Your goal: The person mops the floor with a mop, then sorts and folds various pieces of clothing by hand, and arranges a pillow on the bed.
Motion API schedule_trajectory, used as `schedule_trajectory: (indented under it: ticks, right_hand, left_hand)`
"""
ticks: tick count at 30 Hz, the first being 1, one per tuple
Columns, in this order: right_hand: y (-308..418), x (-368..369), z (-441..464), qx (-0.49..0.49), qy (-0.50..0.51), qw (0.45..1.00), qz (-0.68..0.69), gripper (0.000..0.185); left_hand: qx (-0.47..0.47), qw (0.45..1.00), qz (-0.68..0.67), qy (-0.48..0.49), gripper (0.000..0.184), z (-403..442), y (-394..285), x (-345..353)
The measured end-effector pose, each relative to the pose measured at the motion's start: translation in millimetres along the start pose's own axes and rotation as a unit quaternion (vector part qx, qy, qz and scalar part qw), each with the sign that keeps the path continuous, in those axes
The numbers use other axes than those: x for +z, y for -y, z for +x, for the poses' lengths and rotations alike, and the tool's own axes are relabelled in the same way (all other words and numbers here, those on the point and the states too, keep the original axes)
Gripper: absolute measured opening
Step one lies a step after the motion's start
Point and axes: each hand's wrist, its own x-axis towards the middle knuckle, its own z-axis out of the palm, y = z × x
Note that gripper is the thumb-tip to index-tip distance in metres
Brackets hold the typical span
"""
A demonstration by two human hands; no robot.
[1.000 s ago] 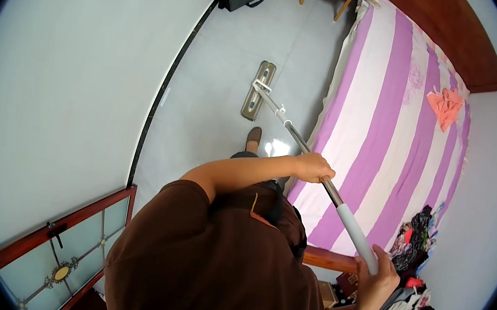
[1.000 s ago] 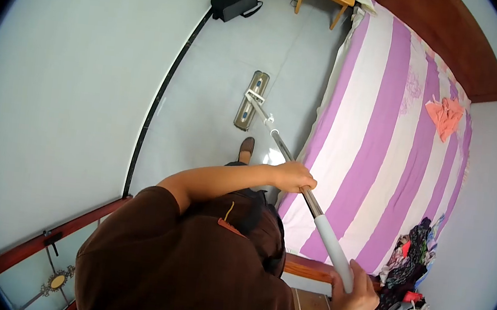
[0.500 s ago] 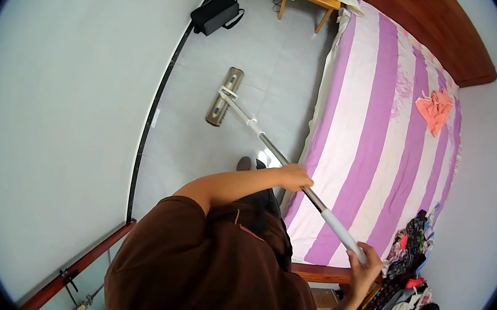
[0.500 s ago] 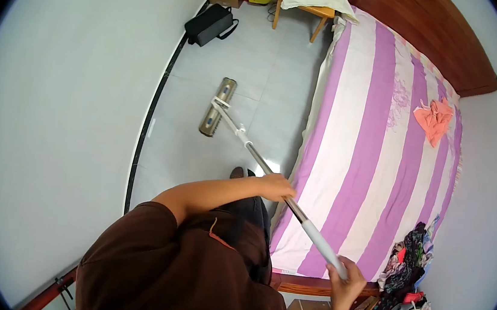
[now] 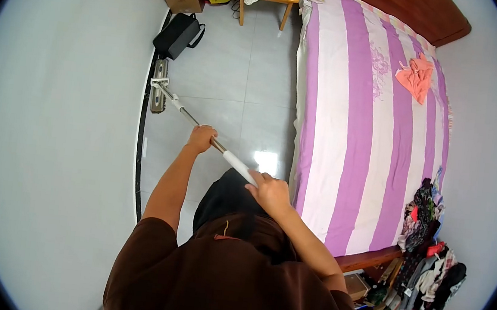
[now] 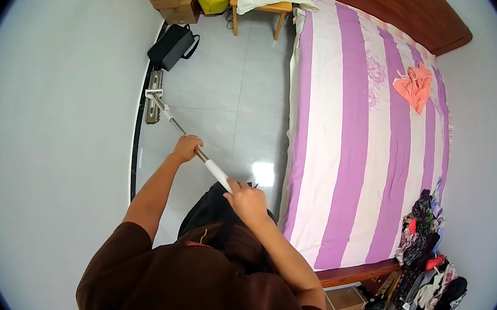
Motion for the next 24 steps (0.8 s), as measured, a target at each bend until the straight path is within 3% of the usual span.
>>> schedule_trajectory:
  ticks: [2,5,9,16,22,24]
  right_hand:
    - [9,-5,11,-0.005,0.001,1.0,0.002,0.038]
    - [7,-10,21,-0.036,-0.026,0.999,-0.009,0.041]
    - [3,-20,26,-0.054,0.001,0.998,-0.017,0.042]
    - [-6,-61,26,-0.073,0.056,0.995,-0.041,0.045]
    - [-51,-132,35,-0.057,0.077,0.995,-0.014,0.041]
    - [-73,-162,38,-0.037,0.044,0.998,-0.017,0.036]
  left_hand:
    - [-0.066,0.997,-0.018,0.033,0.017,0,4,-16]
    - [-0.073,0.996,-0.048,-0.019,0.018,3,-1,-17]
    - [-0.081,0.996,-0.027,-0.003,0.019,9,-4,-18]
    - [-0.009,0.995,-0.067,-0.079,0.024,13,-19,-22]
    - [0.035,0.993,-0.106,-0.035,0.022,61,-74,-25]
    - [0.088,0.987,-0.132,-0.026,0.02,91,-101,-28]
